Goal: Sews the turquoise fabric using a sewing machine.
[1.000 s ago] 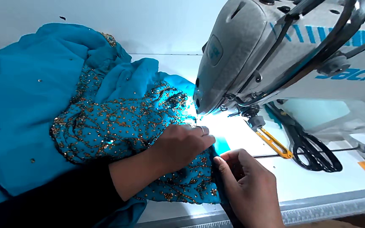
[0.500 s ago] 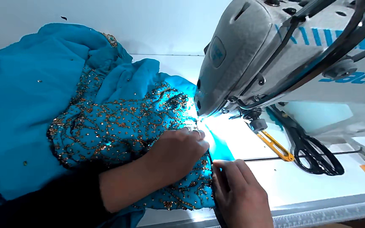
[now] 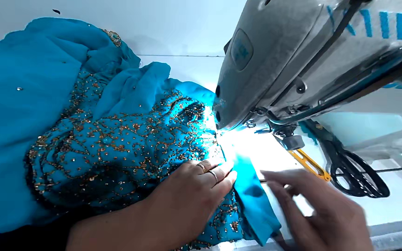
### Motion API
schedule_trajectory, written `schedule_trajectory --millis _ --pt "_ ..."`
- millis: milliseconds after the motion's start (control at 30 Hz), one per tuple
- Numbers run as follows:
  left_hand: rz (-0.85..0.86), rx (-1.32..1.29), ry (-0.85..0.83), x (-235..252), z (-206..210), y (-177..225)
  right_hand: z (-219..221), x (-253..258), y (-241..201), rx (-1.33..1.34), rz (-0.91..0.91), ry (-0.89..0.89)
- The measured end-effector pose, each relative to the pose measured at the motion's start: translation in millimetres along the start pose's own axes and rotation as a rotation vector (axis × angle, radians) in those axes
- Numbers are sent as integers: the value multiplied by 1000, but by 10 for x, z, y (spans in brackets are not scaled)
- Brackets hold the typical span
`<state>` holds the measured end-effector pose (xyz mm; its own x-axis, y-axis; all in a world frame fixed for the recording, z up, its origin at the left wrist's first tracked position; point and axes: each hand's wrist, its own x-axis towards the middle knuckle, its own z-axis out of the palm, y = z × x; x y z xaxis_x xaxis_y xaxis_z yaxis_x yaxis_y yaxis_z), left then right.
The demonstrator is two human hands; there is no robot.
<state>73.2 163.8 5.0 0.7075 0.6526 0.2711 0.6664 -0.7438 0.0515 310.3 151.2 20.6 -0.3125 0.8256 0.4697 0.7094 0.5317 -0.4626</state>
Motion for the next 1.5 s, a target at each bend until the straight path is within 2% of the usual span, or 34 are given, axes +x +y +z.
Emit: schedule_trajectory --millis 67,133,200,400,533,633,800,933,1200,1500 --pt "-10 2 8 -9 13 -8 -13 123 236 -71 -170 9" --pt "-13 -1 3 -12 12 -18 85 225 410 -64 -297 -133" --pt "-7 -1 -12 -19 -4 -32 196 269 528 -115 -349 -255" --pt "4 1 -79 -24 -57 -51 160 192 660 -148 -345 -289" --pt "10 -19 -67 -45 -56 -73 137 171 699 -67 -440 -226" --pt "-6 -45 -101 -56 -80 -72 133 158 685 1 -490 -267" --pt "-33 -107 -158 -56 -108 -76 165 365 620 -31 -541 -304" --pt "-38 -214 -112 -155 -5 -200 265 419 579 -87 -607 -272" --pt "50 -241 -20 -174 74 -349 285 386 572 -61 -589 -271" --pt "69 -293 -72 -129 24 -418 288 418 579 -81 -579 -269"
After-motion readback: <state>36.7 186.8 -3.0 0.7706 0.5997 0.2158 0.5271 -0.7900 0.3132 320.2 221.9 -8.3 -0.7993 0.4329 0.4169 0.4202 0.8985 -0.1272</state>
